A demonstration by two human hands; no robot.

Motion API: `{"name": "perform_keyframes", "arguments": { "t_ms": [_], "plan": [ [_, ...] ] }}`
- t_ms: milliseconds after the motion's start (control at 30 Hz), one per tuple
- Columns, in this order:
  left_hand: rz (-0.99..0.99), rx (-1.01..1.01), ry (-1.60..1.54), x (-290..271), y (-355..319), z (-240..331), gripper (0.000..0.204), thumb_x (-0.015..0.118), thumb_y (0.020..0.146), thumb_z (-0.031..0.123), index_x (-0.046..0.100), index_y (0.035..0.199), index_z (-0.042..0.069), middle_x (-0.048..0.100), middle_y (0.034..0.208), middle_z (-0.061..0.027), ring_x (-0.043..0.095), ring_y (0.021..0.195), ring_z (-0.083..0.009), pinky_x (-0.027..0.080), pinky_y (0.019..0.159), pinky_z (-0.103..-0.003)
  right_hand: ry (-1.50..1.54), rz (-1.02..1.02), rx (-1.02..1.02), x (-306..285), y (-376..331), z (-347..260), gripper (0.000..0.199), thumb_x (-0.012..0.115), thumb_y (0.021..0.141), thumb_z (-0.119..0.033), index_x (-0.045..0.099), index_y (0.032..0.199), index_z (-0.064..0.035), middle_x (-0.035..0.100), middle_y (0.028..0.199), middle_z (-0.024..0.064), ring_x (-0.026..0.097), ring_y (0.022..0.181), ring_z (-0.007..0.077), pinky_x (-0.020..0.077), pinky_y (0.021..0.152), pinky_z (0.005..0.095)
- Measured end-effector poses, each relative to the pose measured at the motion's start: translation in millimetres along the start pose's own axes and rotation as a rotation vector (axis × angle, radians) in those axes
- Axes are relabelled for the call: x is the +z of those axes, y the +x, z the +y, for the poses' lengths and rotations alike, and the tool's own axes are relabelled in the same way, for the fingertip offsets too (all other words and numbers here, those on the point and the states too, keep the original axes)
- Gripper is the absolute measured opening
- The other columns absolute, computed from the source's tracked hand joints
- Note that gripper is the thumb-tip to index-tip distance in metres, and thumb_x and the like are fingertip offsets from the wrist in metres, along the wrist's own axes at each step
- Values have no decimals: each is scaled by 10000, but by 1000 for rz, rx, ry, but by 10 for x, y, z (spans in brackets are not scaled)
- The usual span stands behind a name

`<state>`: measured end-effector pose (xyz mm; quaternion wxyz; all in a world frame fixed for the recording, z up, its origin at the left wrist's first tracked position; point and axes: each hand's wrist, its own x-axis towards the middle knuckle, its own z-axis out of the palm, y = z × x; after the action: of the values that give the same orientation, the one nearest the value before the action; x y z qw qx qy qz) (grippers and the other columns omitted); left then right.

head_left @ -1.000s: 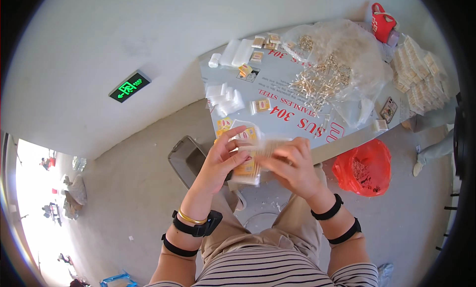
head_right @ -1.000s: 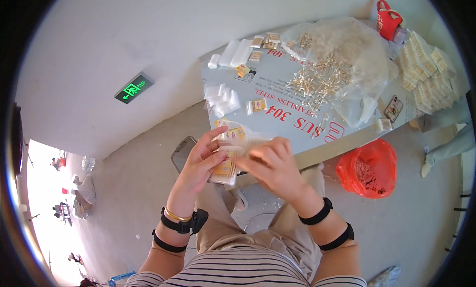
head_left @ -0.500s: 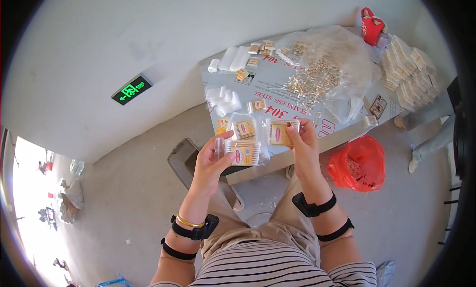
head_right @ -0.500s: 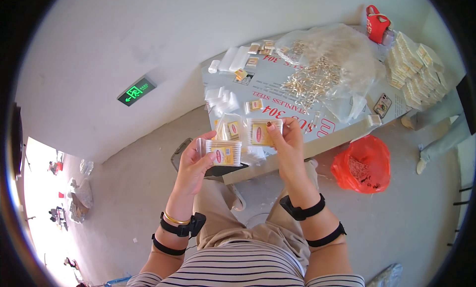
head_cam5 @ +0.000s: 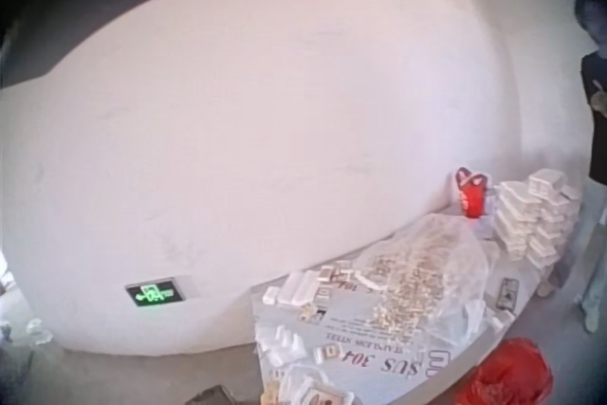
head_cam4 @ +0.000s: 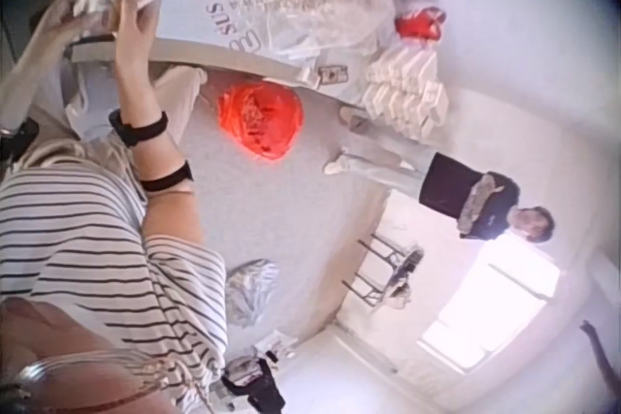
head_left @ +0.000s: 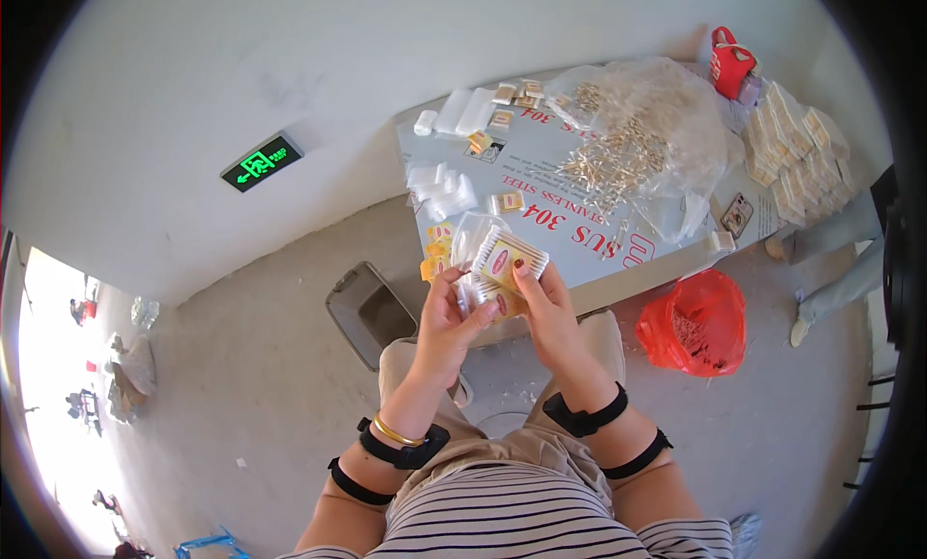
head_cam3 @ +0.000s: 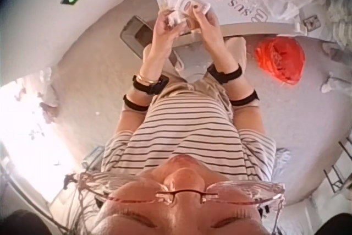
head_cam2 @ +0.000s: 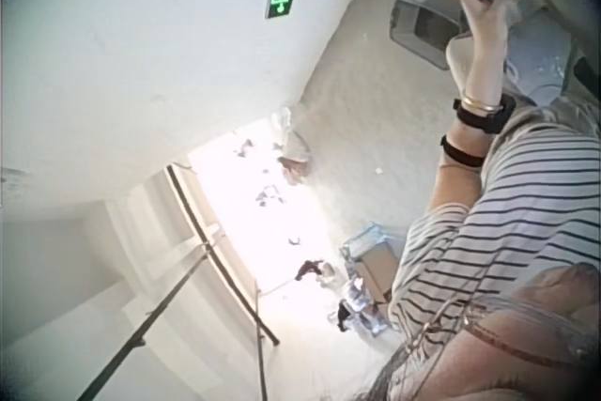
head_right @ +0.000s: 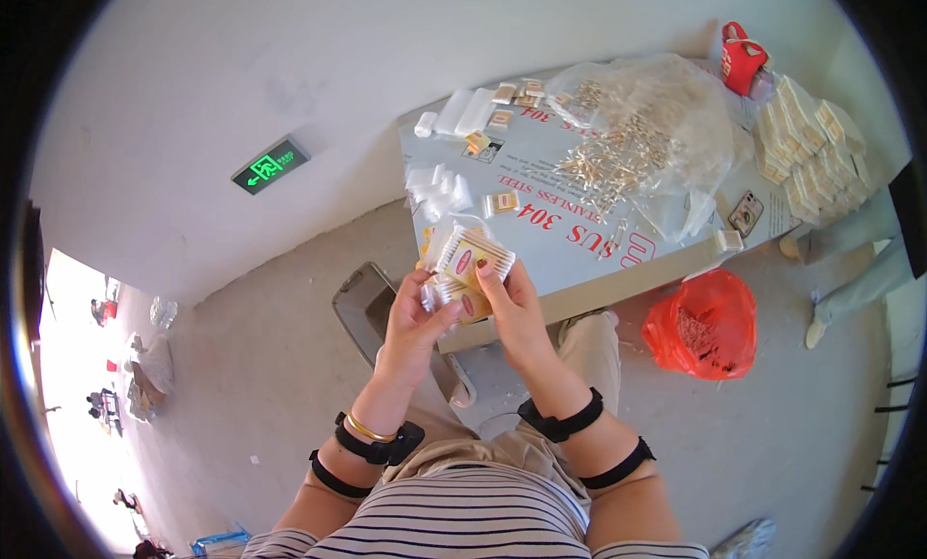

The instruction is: Packaging small individual packets of cotton swabs into larger plastic bags at a work table.

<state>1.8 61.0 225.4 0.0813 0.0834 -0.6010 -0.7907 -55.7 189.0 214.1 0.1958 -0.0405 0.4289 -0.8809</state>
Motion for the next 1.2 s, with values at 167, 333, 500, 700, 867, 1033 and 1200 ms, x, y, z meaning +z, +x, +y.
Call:
{"name": "perform_keyframes", "arguments": {
  "t_ms": [167, 333, 500, 700, 867, 1033, 1200],
  "plan": [
    [104, 10, 87, -125, 77, -39, 498, 689, 877, 148, 422, 1281, 33, 538, 1087, -48, 560, 934, -98, 480, 818, -236, -115, 85, -128, -115, 186, -20, 294, 559, 972, -215, 541, 1202, -32, 610, 1072, 10, 558, 945, 79, 471, 798, 262],
    [376, 240, 814, -520, 526, -246, 406, 651, 894, 293, 499, 1154, 20, 578, 984, -100, 605, 822, -204, 501, 677, -335, -695, 232, -455, -69, 541, -228, 222, 584, 950, -208, 566, 1055, -13, 643, 933, 39, 571, 812, 77, 488, 686, 253],
    [175, -77, 1129, -456, 764, -361, 304, 538, 908, 326, 593, 872, 29, 636, 789, -168, 624, 771, -359, 489, 677, -444, -1121, 126, -499, 74, 630, 64, 220, 634, 876, -158, 501, 928, 10, 582, 722, 189, 583, 635, 333, 481, 575, 393],
    [263, -8, 1072, -407, 735, -416, 316, 489, 902, 279, 603, 754, 23, 630, 742, -208, 615, 737, -402, 475, 652, -487, -1439, 32, -109, -58, 680, 178, 303, 527, 924, -232, 456, 920, 63, 624, 797, 294, 616, 788, 456, 488, 657, 519],
    [260, 118, 1114, -333, 721, -458, 307, 495, 900, 278, 602, 753, 30, 628, 722, -200, 612, 710, -404, 467, 621, -499, -1517, -55, -38, -11, 902, 96, 398, 493, 947, -315, 507, 902, 81, 626, 812, 296, 608, 820, 463, 492, 702, 504],
    [277, 176, 1159, -358, 712, -488, 312, 515, 898, 300, 598, 747, 41, 631, 697, -185, 610, 684, -401, 470, 601, -488, -1728, 27, -53, 57, 983, 223, 444, 475, 959, -383, 556, 923, 51, 654, 819, 252, 646, 810, 401, 510, 692, 472],
    [172, 78, 1097, -408, 752, -427, 429, 597, 864, 438, 544, 710, 41, 609, 648, -142, 607, 642, -344, 460, 579, -437, -1788, 111, 17, 107, 900, 195, 418, 460, 964, -373, 569, 954, 30, 669, 821, 222, 667, 826, 363, 527, 709, 451]
  ]
}}
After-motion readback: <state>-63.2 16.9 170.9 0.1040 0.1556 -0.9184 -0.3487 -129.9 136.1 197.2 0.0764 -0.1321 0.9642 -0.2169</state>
